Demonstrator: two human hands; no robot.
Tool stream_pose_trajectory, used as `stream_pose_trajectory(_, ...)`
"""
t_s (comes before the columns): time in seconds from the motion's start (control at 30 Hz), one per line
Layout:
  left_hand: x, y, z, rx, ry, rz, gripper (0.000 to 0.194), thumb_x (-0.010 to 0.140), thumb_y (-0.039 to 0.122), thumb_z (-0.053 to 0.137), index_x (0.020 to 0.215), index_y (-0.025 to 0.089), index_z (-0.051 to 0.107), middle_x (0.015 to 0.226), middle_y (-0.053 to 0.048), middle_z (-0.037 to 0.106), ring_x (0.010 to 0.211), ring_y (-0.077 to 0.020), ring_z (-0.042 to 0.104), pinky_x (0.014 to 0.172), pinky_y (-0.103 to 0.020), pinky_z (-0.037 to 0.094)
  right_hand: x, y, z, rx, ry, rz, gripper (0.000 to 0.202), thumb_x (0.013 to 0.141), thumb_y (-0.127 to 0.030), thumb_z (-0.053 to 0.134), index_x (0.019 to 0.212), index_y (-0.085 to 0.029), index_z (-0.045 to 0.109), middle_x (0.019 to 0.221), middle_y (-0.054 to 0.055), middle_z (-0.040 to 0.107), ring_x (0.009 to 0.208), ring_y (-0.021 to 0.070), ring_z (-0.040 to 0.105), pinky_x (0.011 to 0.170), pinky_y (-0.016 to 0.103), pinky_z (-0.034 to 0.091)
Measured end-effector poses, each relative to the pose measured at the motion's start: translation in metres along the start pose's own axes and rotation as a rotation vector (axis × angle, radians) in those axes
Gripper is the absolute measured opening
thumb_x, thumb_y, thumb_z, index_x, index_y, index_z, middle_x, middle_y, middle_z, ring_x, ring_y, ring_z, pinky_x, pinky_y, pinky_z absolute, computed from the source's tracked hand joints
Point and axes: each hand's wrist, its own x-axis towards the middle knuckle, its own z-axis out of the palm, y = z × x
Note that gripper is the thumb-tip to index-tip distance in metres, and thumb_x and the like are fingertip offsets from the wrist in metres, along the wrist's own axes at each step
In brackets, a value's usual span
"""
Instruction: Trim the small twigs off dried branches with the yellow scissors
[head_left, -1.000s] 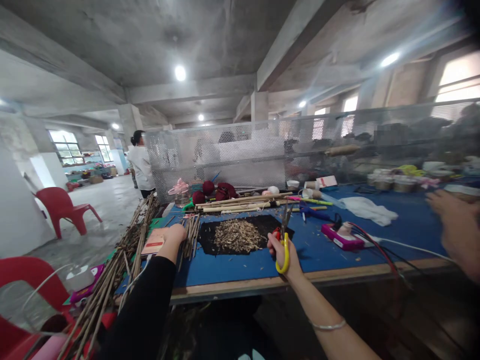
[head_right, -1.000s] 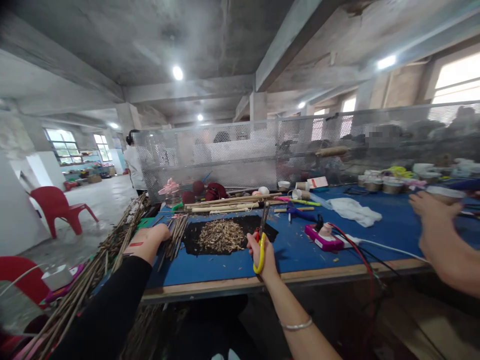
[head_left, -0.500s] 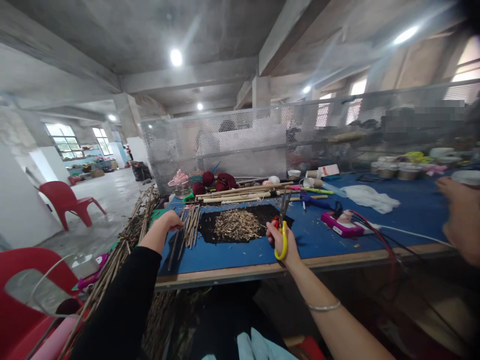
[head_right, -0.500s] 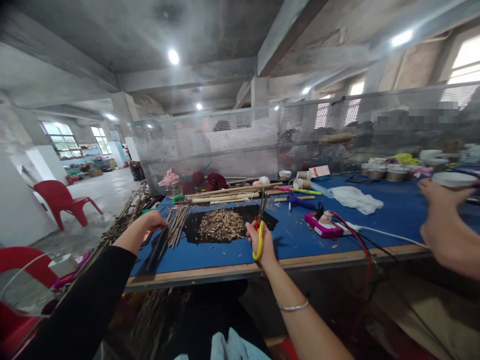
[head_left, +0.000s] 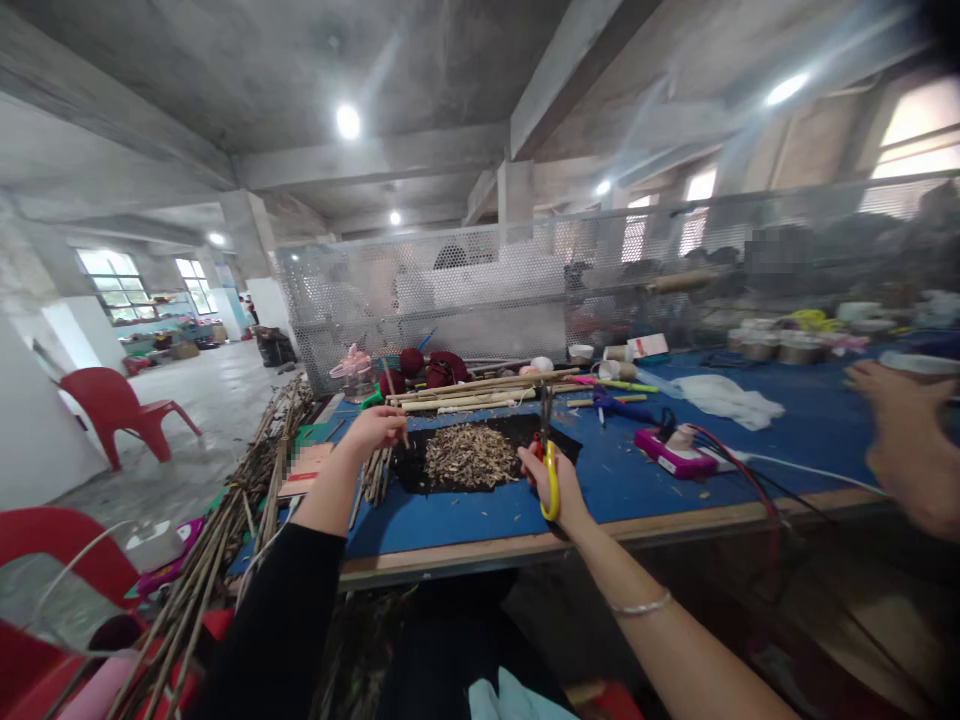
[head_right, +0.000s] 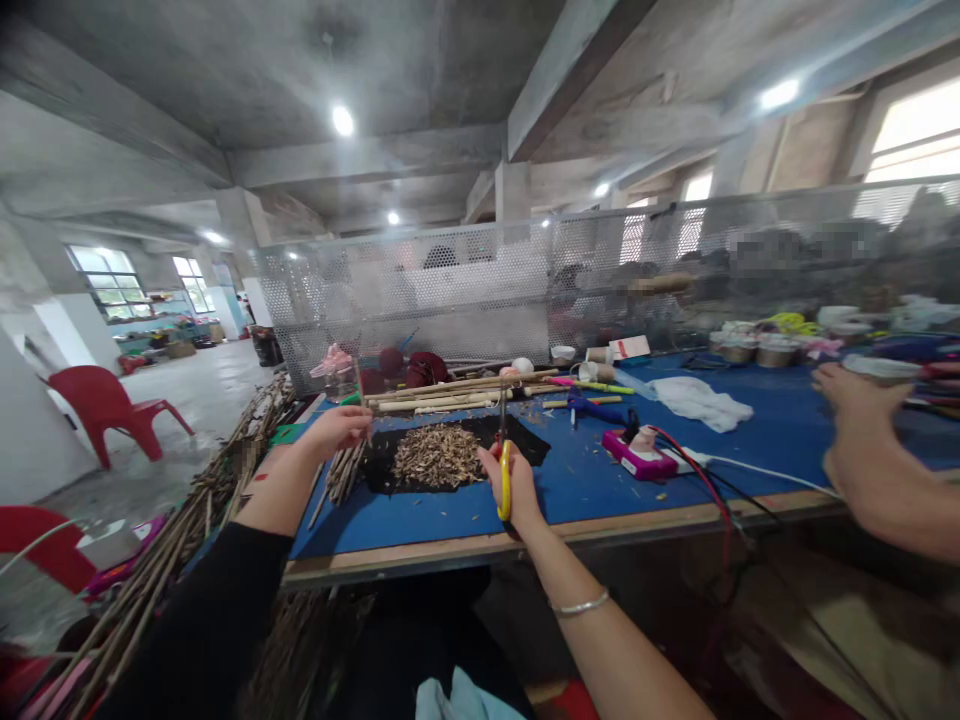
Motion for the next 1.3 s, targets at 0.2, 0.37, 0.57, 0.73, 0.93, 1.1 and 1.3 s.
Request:
stream_pose_trajectory(0.2,-0.025,0.012,0.096,-0.329,-0.573,0.103,0.039,0.061,0.037,0.068,0.090,0.013,0.058,0.059,0.000,0.057,0.048,-0.0077,0.051,0.043,-0.017,0.037,0.040,-0.021,0.029,-0.061,-0.112,-0.045,0.032,0.062,-0.045,0.062,0.063,-0.018,0.044,0.054,-0.002,0.054,0.041,0.0086,0.042,0.042,0.022,0.034)
stream_pose_trajectory(0.37,-0.021,0.020,0.120,-0.252,-0.657,0.186,0.037,0.065,0.039,0.064,0.092,0.014,0.058,0.061,0.000,0.057,0.051,-0.0092,0.051,0.045,-0.019,0.037,0.068,-0.028,0.041,0.094,-0.173,0.077,0.025,0.057,-0.032,0.063,0.062,-0.019,0.043,0.048,-0.005,0.052,0.035,0.0067,0.038,0.036,0.019,0.029)
stream_pose_trajectory(0.57,-0.026,0.016,0.125,0.303,-0.254,0.686,0.030,0.076,0.043,0.052,0.088,0.019,0.065,0.086,-0.006,0.060,0.083,-0.0176,0.051,0.077,-0.031,0.039,0.097,-0.006,-0.001,0.584,-0.134,0.255,0.028,0.052,-0.016,0.064,0.061,-0.019,0.038,0.043,-0.008,0.046,0.032,0.0037,0.032,0.032,0.016,0.026)
stream_pose_trajectory(0.73,-0.030,0.011,0.144,0.720,-0.287,0.965,0.030,0.070,0.049,0.057,0.084,0.025,0.068,0.092,-0.006,0.056,0.094,-0.0215,0.043,0.081,-0.034,0.032,0.105,0.011,-0.035,0.680,-0.090,0.333,0.021,0.059,-0.016,0.058,0.059,-0.018,0.038,0.044,-0.007,0.040,0.034,0.0020,0.031,0.033,0.014,0.028)
stream_pose_trajectory(0.93,-0.021,0.011,0.162,0.827,-0.263,0.929,0.019,0.076,0.039,0.054,0.079,0.026,0.067,0.084,-0.004,0.059,0.089,-0.0203,0.045,0.078,-0.035,0.028,0.101,0.017,-0.033,0.707,-0.079,0.394,0.014,0.063,-0.015,0.054,0.058,-0.017,0.040,0.046,-0.005,0.042,0.035,0.0027,0.031,0.033,0.014,0.029)
stream_pose_trajectory(1.1,-0.020,0.010,0.158,0.842,-0.087,0.873,0.021,0.080,0.033,0.049,0.077,0.021,0.066,0.082,-0.007,0.060,0.088,-0.0206,0.045,0.079,-0.036,0.027,0.100,0.018,-0.033,0.693,-0.069,0.410,0.012,0.063,-0.015,0.052,0.057,-0.017,0.042,0.045,-0.004,0.043,0.035,0.0035,0.033,0.033,0.015,0.029)
stream_pose_trajectory(1.3,-0.027,0.004,0.145,0.621,0.073,0.781,0.023,0.083,0.029,0.043,0.091,0.023,0.064,0.087,-0.006,0.058,0.090,-0.0199,0.046,0.078,-0.034,0.032,0.099,0.021,-0.032,0.626,-0.095,0.427,0.016,0.059,-0.016,0.054,0.054,-0.017,0.039,0.041,-0.004,0.043,0.034,0.0046,0.034,0.032,0.016,0.027)
